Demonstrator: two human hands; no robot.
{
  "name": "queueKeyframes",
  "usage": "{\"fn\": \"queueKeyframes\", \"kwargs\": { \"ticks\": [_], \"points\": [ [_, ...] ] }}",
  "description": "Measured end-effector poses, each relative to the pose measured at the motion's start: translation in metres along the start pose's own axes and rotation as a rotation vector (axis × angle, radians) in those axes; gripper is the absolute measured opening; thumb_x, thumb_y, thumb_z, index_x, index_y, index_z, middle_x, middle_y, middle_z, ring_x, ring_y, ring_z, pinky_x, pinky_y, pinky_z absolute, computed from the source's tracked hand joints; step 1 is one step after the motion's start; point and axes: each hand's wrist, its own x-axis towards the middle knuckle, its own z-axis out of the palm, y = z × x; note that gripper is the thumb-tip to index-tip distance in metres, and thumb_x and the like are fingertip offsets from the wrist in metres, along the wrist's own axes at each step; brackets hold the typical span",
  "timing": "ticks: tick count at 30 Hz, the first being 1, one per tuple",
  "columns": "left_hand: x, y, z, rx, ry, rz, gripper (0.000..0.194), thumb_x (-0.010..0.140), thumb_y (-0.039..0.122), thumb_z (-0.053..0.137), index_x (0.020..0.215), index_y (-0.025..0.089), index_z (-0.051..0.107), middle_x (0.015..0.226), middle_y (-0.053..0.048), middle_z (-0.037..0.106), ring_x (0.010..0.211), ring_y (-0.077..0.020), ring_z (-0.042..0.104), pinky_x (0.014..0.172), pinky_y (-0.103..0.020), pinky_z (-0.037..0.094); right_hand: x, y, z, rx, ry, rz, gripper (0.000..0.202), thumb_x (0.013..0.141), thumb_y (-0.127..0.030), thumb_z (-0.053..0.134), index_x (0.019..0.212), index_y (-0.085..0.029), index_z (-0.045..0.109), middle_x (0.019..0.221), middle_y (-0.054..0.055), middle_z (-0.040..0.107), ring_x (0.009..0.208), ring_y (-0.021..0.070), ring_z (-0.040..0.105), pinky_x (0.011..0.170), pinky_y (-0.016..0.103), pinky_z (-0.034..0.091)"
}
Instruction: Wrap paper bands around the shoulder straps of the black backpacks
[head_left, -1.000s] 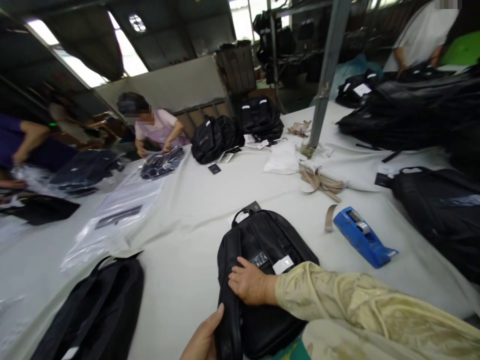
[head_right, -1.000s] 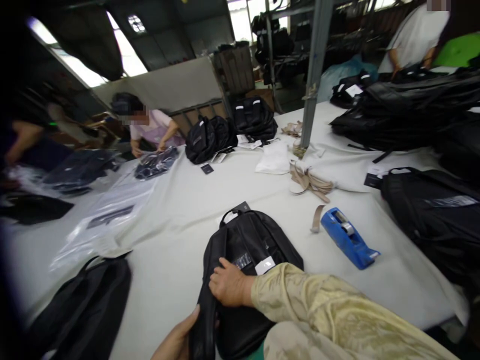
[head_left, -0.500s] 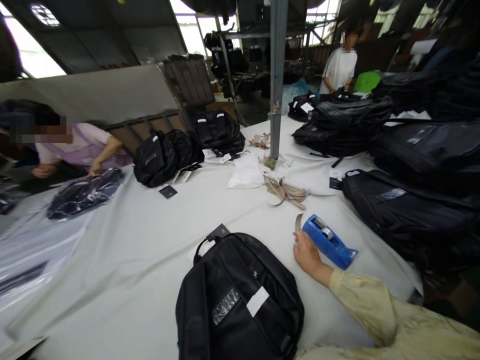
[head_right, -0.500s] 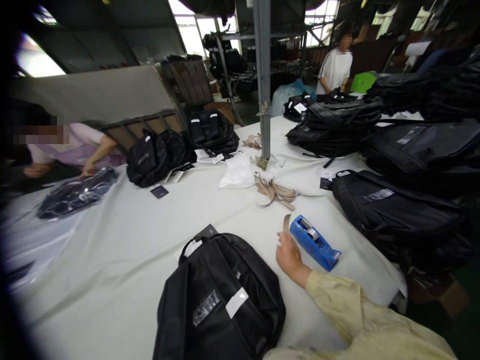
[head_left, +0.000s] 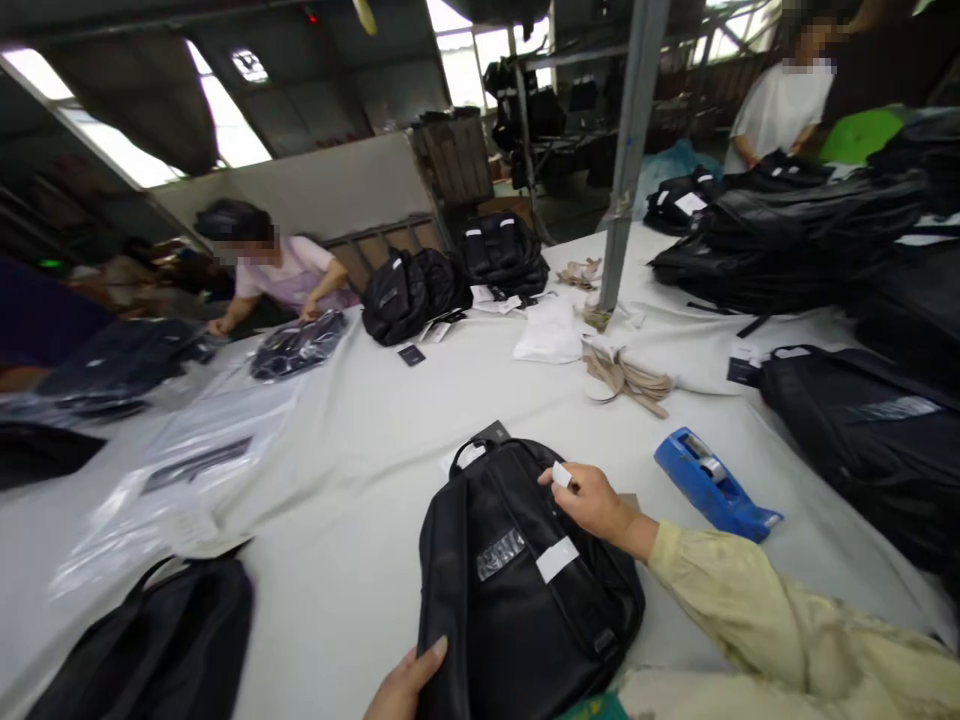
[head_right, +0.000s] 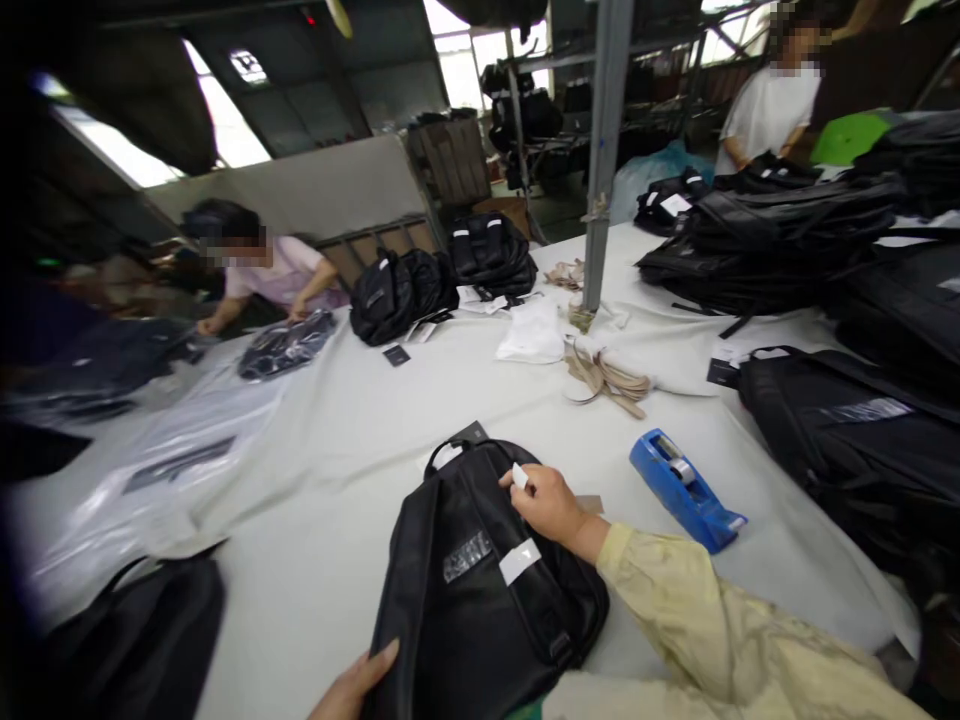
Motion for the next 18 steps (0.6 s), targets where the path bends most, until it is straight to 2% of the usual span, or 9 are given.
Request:
{"fn": "queueKeyframes", "kwargs": {
  "ticks": [2, 4, 5, 9, 11, 13, 18],
  "points": [
    [-0.007, 0.002, 0.005, -0.016, -0.016, 0.057, 0.033, 0.066, 0.027, 0.08, 0.091, 0.01, 0.068, 0.081, -0.014, 0.076, 0.08, -0.0322, 0.073, 0.074, -0.041, 0.06, -0.015, -0.026, 0.028, 0.286, -0.187, -0.025, 0.015, 0.085, -0.026, 0.057, 0.079, -0.016, 0.067, 0.071, 0.002, 0.068, 0.064, 0.013, 0.062, 0.06, 0.023, 0.048],
    [-0.009, 0.005, 0.005, -0.023, -0.032, 0.09, 0.026, 0.069, 0.021, 0.077, 0.088, 0.008, 0.067, 0.078, -0.015, 0.075, 0.072, -0.0285, 0.073, 0.07, -0.036, 0.06, -0.037, -0.041, 0.054, 0.406, -0.367, 0.025, 0.009, 0.078, -0.025, 0.064, 0.076, -0.016, 0.065, 0.062, -0.001, 0.064, 0.055, 0.011, 0.058, 0.052, 0.02, 0.043],
    [-0.01, 0.007, 0.004, -0.025, -0.03, 0.097, 0.022, 0.07, 0.019, 0.076, 0.087, 0.008, 0.067, 0.076, -0.014, 0.075, 0.068, -0.027, 0.072, 0.066, -0.035, 0.059, -0.049, -0.044, 0.065, 0.414, -0.444, 0.044, 0.007, 0.075, -0.02, 0.065, 0.08, -0.016, 0.066, 0.063, -0.002, 0.064, 0.054, 0.0102, 0.057, 0.051, 0.019, 0.042],
    [-0.008, 0.013, -0.005, 0.002, -0.011, 0.07, 0.015, 0.073, 0.015, 0.071, 0.084, 0.007, 0.066, 0.068, -0.013, 0.073, 0.057, -0.0228, 0.069, 0.057, -0.031, 0.058, -0.089, -0.035, 0.099, 0.326, -0.626, 0.14, 0.034, 0.071, -0.007, 0.055, 0.101, -0.016, 0.067, 0.07, -0.002, 0.067, 0.052, 0.0088, 0.057, 0.049, 0.018, 0.042],
    [-0.007, 0.015, -0.008, 0.014, -0.008, 0.046, 0.014, 0.073, 0.015, 0.069, 0.084, 0.007, 0.066, 0.066, -0.012, 0.072, 0.054, -0.0212, 0.068, 0.055, -0.03, 0.057, -0.097, -0.032, 0.11, 0.245, -0.628, 0.23, 0.029, 0.069, -0.007, 0.055, 0.095, -0.014, 0.066, 0.063, -0.002, 0.065, 0.043, 0.0083, 0.053, 0.043, 0.018, 0.039],
    [-0.006, 0.015, -0.01, 0.024, -0.009, 0.024, 0.014, 0.074, 0.015, 0.069, 0.084, 0.007, 0.065, 0.065, -0.012, 0.072, 0.053, -0.021, 0.067, 0.054, -0.031, 0.057, -0.097, -0.034, 0.121, 0.17, -0.57, 0.281, 0.025, 0.066, -0.007, 0.058, 0.089, -0.014, 0.064, 0.057, -0.003, 0.062, 0.038, 0.0083, 0.05, 0.039, 0.018, 0.036],
    [-0.003, 0.015, -0.013, 0.062, 0.011, -0.015, 0.012, 0.075, 0.016, 0.067, 0.084, 0.008, 0.065, 0.063, -0.011, 0.071, 0.051, -0.0194, 0.066, 0.052, -0.029, 0.057, -0.079, -0.048, 0.151, 0.153, -0.451, 0.337, 0.036, 0.062, -0.011, 0.069, 0.097, -0.016, 0.061, 0.051, -0.006, 0.057, 0.034, 0.0096, 0.05, 0.036, 0.019, 0.033]
  ]
}}
